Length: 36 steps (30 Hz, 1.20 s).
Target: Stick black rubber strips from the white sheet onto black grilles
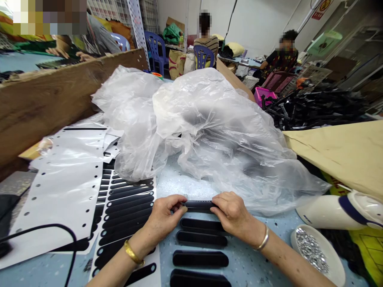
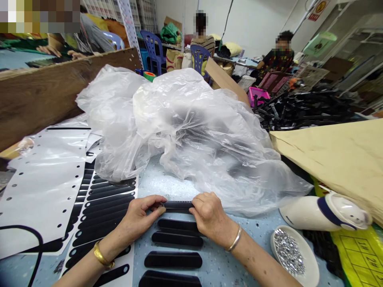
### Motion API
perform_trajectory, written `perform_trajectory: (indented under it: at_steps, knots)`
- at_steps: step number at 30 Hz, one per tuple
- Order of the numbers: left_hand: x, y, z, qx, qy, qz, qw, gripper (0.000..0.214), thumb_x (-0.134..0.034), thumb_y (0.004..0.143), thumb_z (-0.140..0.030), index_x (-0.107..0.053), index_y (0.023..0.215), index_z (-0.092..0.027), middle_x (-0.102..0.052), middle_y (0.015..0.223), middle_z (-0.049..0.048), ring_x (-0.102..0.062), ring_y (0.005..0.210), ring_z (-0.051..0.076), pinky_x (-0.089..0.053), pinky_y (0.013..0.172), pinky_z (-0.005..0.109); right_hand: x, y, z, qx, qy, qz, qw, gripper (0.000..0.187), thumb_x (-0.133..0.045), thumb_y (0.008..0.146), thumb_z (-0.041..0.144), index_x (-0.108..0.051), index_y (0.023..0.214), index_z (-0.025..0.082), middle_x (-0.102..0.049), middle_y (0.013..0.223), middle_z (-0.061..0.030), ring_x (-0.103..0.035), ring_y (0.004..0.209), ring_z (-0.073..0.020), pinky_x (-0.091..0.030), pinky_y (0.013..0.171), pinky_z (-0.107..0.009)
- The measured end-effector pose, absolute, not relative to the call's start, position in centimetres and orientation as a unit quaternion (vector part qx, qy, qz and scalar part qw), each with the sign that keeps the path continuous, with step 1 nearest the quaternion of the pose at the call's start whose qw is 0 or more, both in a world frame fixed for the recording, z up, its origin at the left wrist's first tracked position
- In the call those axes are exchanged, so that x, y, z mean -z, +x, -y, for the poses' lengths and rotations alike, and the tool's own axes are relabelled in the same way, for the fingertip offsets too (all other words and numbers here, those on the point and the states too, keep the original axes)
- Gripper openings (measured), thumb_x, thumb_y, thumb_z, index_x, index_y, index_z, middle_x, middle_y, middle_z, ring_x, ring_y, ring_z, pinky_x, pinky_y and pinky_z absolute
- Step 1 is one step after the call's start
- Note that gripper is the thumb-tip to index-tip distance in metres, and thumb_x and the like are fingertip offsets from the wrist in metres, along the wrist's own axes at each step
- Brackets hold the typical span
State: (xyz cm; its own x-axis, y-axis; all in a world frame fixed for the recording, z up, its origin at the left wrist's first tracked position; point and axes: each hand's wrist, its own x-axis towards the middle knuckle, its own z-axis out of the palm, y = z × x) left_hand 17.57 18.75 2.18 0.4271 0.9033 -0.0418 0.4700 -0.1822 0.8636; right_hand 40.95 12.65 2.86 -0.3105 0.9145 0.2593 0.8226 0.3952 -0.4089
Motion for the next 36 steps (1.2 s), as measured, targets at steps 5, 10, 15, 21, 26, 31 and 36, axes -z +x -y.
perform_trajectory:
  at_steps: [5, 10, 15, 21, 26, 31, 36]
  knots:
    - [-2.0, 17.6, -18.8, -0.254, 0.727, -0.470, 0.431, 0.019, -0.060, 0.076, -0.024, -0.074, 0.088, -0.020, -0.075, 0.072, -0.0010, -0.068, 0.064, 0.016, -0.053, 0.064, 0.025, -2.7, 41.0, -12.7, -0.095, -0.543, 0.806, 0.214, 0.012, -0.055, 0.089, 0.015, -0.064, 0.081, 0.017, -0.064, 0.074, -0.0059, -0.058, 0.070, -0.0204, -0.040, 0.066, -0.033]
    - [-1.8, 17.5, -18.8, -0.255, 0.727, -0.469, 0.431, 0.019, -0.061, 0.076, -0.023, -0.074, 0.089, -0.020, -0.075, 0.072, -0.0013, -0.068, 0.064, 0.016, -0.053, 0.065, 0.025, -2.7, 41.0, -12.6, -0.096, -0.544, 0.804, 0.218, 0.013, -0.054, 0.089, 0.015, -0.064, 0.081, 0.017, -0.064, 0.074, -0.0060, -0.057, 0.070, -0.0199, -0.039, 0.066, -0.033]
    - [-1.7, 17.5, -18.7, -0.257, 0.723, -0.475, 0.432, 0.021, -0.062, 0.076, -0.024, -0.074, 0.093, -0.019, -0.076, 0.076, 0.0000, -0.069, 0.067, 0.017, -0.054, 0.066, 0.026, -2.7, 41.0, -12.7, -0.099, -0.542, 0.804, 0.224, 0.013, -0.054, 0.089, 0.014, -0.064, 0.081, 0.016, -0.065, 0.076, -0.0072, -0.058, 0.073, -0.0206, -0.040, 0.067, -0.033]
    - [-1.9, 17.5, -18.8, -0.264, 0.723, -0.470, 0.431, 0.021, -0.063, 0.076, -0.022, -0.076, 0.093, -0.022, -0.078, 0.079, -0.0007, -0.071, 0.069, 0.017, -0.056, 0.069, 0.027, -2.7, 41.0, -12.7, -0.095, -0.545, 0.804, 0.218, 0.012, -0.055, 0.088, 0.014, -0.064, 0.081, 0.016, -0.065, 0.075, -0.0066, -0.059, 0.072, -0.0203, -0.040, 0.068, -0.033]
    - [-1.7, 17.4, -18.9, -0.265, 0.739, -0.440, 0.436, 0.018, -0.062, 0.079, -0.020, -0.077, 0.088, -0.022, -0.078, 0.087, 0.0001, -0.073, 0.081, 0.019, -0.056, 0.078, 0.027, -2.6, 41.1, -12.8, -0.094, -0.544, 0.806, 0.212, 0.011, -0.057, 0.088, 0.015, -0.064, 0.080, 0.017, -0.066, 0.075, -0.0065, -0.059, 0.072, -0.0203, -0.040, 0.067, -0.033]
    - [-1.4, 17.2, -18.9, -0.262, 0.752, -0.432, 0.423, 0.017, -0.061, 0.081, -0.019, -0.076, 0.089, -0.022, -0.078, 0.089, 0.0004, -0.073, 0.083, 0.019, -0.057, 0.080, 0.028, -2.6, 41.2, -12.9, -0.104, -0.542, 0.804, 0.221, 0.008, -0.059, 0.086, 0.014, -0.066, 0.082, 0.016, -0.067, 0.076, -0.0068, -0.060, 0.072, -0.0212, -0.043, 0.067, -0.034]
    - [-1.1, 17.1, -19.0, -0.275, 0.761, -0.412, 0.418, 0.017, -0.062, 0.081, -0.018, -0.077, 0.087, -0.021, -0.078, 0.092, 0.0011, -0.073, 0.085, 0.018, -0.057, 0.084, 0.028, -2.3, 41.5, -13.1, -0.147, -0.537, 0.791, 0.255, 0.008, -0.060, 0.086, 0.015, -0.067, 0.082, 0.017, -0.069, 0.078, -0.0066, -0.063, 0.073, -0.0204, -0.047, 0.070, -0.033]
